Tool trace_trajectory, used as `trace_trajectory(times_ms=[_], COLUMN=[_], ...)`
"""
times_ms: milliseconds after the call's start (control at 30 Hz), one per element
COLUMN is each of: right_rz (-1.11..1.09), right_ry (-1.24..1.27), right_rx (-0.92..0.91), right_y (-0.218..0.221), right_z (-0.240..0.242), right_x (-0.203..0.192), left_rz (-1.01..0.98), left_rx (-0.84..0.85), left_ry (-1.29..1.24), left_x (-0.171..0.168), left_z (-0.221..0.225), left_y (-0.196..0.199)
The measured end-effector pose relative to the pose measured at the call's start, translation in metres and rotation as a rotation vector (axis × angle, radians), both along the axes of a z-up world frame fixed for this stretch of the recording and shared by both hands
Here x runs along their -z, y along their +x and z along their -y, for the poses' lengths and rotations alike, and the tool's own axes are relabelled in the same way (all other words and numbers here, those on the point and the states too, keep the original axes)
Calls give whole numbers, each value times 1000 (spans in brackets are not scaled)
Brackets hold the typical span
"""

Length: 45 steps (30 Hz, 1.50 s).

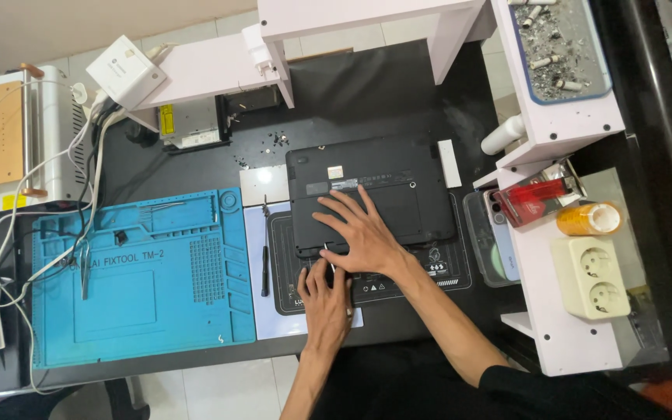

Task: Disassembling multiple laptops on a repair bench to access internal components.

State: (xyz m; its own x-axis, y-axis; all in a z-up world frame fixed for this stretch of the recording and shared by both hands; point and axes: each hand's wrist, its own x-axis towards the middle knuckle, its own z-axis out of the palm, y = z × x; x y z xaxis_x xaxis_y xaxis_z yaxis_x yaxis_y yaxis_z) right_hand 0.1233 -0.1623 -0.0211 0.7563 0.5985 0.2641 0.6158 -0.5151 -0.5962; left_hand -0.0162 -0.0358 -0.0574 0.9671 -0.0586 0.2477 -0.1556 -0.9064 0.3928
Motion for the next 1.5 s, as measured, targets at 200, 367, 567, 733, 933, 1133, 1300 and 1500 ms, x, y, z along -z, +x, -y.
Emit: trace_trajectory(times_ms=[200, 367, 567, 733, 933, 1133, 1300, 1500], right_rz=[-82, 32, 138, 228, 306, 339, 323, 266], right_ry=[-74, -52, -46, -101, -102, -84, -113, -180], right_rx=[53, -23, -85, -99, -80, -86, -135, -157], right_y=[5, 3, -4, -7, -8, -10, -11, 0], right_z=[-25, -37, -39, -43, -47, -44, -44, -51], right_x=[-7, 19, 44, 50, 57, 59, 45, 35], left_rz=[12, 1, -47, -41, -23, -39, -14, -4], left_rx=[14, 4, 6, 10, 5, 2, 1, -14], left_ry=[17, 16, 5, 15, -4, 14, 27, 12], left_x=[1, -4, -4, -2, -4, -2, -4, -9], left_z=[-1, 0, 1, 1, 1, 0, 0, 1], left_y=[-1, 2, 2, 2, 1, 1, 0, 2])
